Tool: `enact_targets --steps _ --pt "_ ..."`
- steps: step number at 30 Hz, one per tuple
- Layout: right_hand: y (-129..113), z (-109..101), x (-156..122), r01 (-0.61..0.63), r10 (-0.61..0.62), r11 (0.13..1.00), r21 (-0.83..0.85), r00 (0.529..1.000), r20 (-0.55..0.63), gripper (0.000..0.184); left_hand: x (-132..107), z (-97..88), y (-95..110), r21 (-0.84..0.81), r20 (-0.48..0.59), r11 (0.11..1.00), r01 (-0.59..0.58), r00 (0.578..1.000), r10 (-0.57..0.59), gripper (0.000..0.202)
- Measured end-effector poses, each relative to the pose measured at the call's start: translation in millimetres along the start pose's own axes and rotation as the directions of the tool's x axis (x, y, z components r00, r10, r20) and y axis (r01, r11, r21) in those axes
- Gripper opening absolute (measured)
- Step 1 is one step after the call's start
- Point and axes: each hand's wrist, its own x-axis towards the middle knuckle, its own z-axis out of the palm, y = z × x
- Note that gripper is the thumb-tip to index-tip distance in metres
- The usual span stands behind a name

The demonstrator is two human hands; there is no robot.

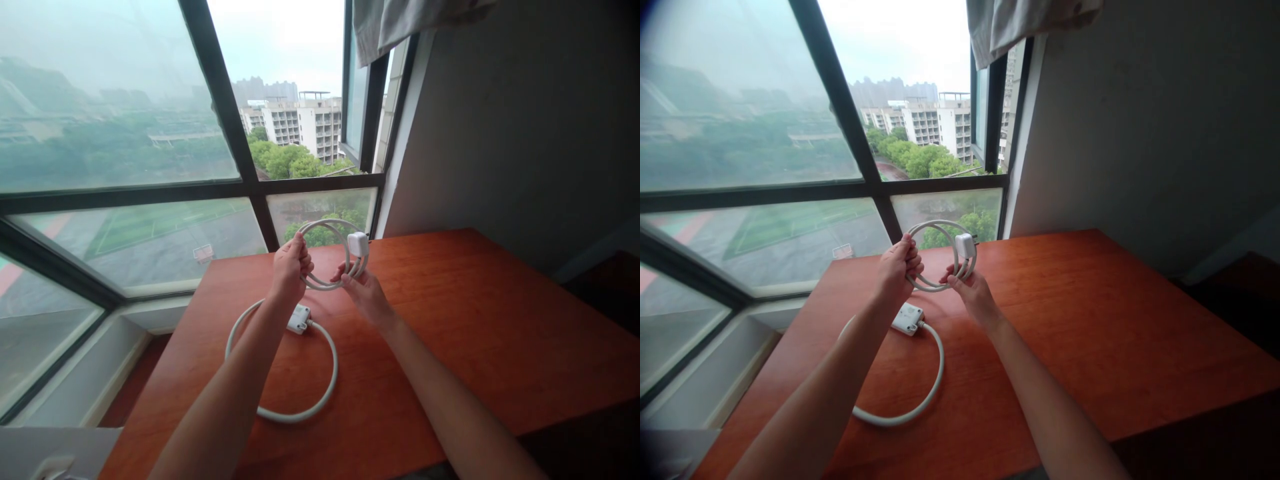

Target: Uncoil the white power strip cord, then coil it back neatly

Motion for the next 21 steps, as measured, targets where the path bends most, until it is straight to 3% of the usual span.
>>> enact_targets --steps 7,12,17,21 --pt "-3.9 0.3 1.8 -0.082 0.096 0.986 0.148 0.992 -0.087 0.020 -0.3 -9.6 0.7 0.022 0.050 1.000 0.015 0.999 -0.016 0.040" --pt "-7.6 -7.8 0.4 -0.143 0.138 0.967 0.211 0.990 0.039 0.029 -0.5 -15.3 6.9 -0.057 0.082 0.992 0.110 0.991 -0.105 0.035" --pt "-8.8 -9.9 0.3 -0.128 0.118 0.986 0.104 0.988 0.096 0.024 -3.9 -18.6 16.6 -0.122 0.184 0.966 0.226 0.962 -0.202 0.032" --pt "-14.2 -5.2 1.0 -0.056 0.054 0.998 0.037 0.998 0.029 0.017 -4.8 -25.7 23.3 -0.063 0.160 0.983 0.173 0.974 -0.161 0.035"
